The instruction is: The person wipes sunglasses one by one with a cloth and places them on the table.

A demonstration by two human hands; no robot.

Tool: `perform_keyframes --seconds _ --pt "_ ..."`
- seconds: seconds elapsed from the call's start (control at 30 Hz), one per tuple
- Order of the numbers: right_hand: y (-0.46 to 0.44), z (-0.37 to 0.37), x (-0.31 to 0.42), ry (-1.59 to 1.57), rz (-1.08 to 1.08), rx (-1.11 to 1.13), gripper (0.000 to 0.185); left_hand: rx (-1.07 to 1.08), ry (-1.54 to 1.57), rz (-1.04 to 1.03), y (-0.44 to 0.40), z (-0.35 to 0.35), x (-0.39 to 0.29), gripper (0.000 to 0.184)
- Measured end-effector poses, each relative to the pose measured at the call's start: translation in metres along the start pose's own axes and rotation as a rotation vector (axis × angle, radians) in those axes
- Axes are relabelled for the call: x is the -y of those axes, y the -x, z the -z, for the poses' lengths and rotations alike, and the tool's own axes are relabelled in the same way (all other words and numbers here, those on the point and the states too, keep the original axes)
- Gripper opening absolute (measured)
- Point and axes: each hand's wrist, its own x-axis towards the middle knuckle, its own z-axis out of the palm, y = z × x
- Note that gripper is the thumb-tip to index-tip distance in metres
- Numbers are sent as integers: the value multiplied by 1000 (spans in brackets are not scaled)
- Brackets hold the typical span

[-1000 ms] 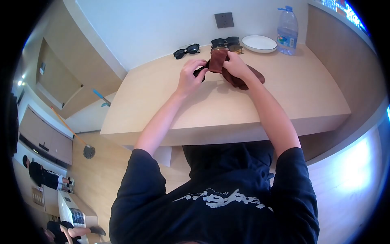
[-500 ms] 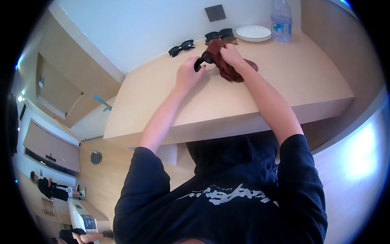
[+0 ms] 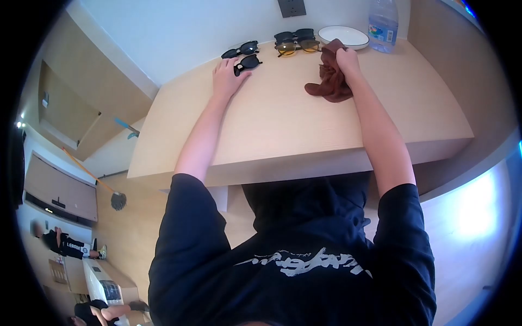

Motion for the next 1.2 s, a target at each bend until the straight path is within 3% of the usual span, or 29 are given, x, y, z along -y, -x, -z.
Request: perform_keyframes --seconds 0.07,0.17,0.33,0.7,0.77,0.87,0.93,1.0,1.13,1.2 --pt "-3 2 -6 45 8 7 43 -66 -71 4 5 4 -7 37" --pt "-5 0 -6 14 4 44 42 69 -128 73 8 5 -2 36" --pt "-1 -1 -3 3 -19 21 43 85 61 165 -2 -17 13 37" --pt "12 0 4 90 56 87 41 137 170 299 -21 -51 33 39" --pt "2 -3 -1 76 65 108 43 -57 88 149 -24 -52 36 43" --pt "10 -5 5 -104 -9 41 42 -122 136 137 -32 -39 0 51" --pt "33 0 31 -684 -303 244 43 -81 206 40 -40 -49 -25 56" --pt "42 6 38 -719 -273 291 46 -112 207 -59 -45 -62 -60 61" --pt "50 12 47 -771 -119 264 50 -167 259 0 -60 -84 -104 67" --pt "53 8 51 -753 -79 194 50 123 191 130 -57 -82 -112 68"
